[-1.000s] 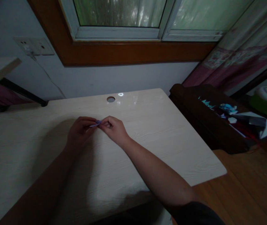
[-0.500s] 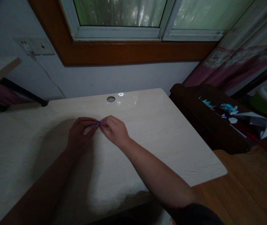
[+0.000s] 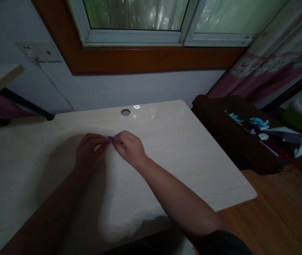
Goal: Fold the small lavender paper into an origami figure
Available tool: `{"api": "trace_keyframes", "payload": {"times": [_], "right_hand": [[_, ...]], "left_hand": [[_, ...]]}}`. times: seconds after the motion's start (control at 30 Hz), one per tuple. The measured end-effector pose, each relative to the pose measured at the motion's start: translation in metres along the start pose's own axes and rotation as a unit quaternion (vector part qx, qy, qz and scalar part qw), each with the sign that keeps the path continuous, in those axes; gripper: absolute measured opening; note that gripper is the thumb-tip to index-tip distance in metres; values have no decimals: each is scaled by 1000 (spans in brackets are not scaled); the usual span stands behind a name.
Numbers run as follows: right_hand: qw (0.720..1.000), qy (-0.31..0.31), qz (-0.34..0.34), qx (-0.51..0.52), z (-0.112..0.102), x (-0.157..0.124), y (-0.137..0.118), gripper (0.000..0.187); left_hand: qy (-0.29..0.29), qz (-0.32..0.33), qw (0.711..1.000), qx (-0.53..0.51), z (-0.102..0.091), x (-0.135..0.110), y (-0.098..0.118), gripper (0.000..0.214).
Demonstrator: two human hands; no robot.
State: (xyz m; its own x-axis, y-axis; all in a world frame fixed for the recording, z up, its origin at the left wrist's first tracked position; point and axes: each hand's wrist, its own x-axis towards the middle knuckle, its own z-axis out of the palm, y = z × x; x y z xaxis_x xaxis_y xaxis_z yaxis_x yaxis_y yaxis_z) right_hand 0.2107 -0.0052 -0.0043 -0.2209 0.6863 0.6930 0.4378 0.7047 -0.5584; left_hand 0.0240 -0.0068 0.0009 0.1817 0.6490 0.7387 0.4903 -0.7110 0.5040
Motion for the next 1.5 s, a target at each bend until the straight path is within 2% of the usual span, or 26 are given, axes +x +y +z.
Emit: {"api": "trace_keyframes", "payload": {"times": [0.23, 0.4, 0.9, 1.13, 1.5], "right_hand": [[1000, -15, 1, 14, -1, 2, -3, 2], [1000, -17, 4, 25, -3, 2, -6, 12], [997, -19, -36, -66, -3, 1, -7, 11], [998, -4, -32, -49, -2, 0, -6, 10], [999, -3, -33, -42, -3, 1, -8, 9]], "left_hand": [[12, 12, 1000, 7, 0, 0, 0, 14], [13, 10, 1000, 18, 0, 0, 0, 11], [2, 44, 997, 66, 2, -1, 4, 9], [-2, -4, 999, 55, 2, 0, 6, 13], [4, -3, 999, 36, 0, 0, 1, 8]]}}
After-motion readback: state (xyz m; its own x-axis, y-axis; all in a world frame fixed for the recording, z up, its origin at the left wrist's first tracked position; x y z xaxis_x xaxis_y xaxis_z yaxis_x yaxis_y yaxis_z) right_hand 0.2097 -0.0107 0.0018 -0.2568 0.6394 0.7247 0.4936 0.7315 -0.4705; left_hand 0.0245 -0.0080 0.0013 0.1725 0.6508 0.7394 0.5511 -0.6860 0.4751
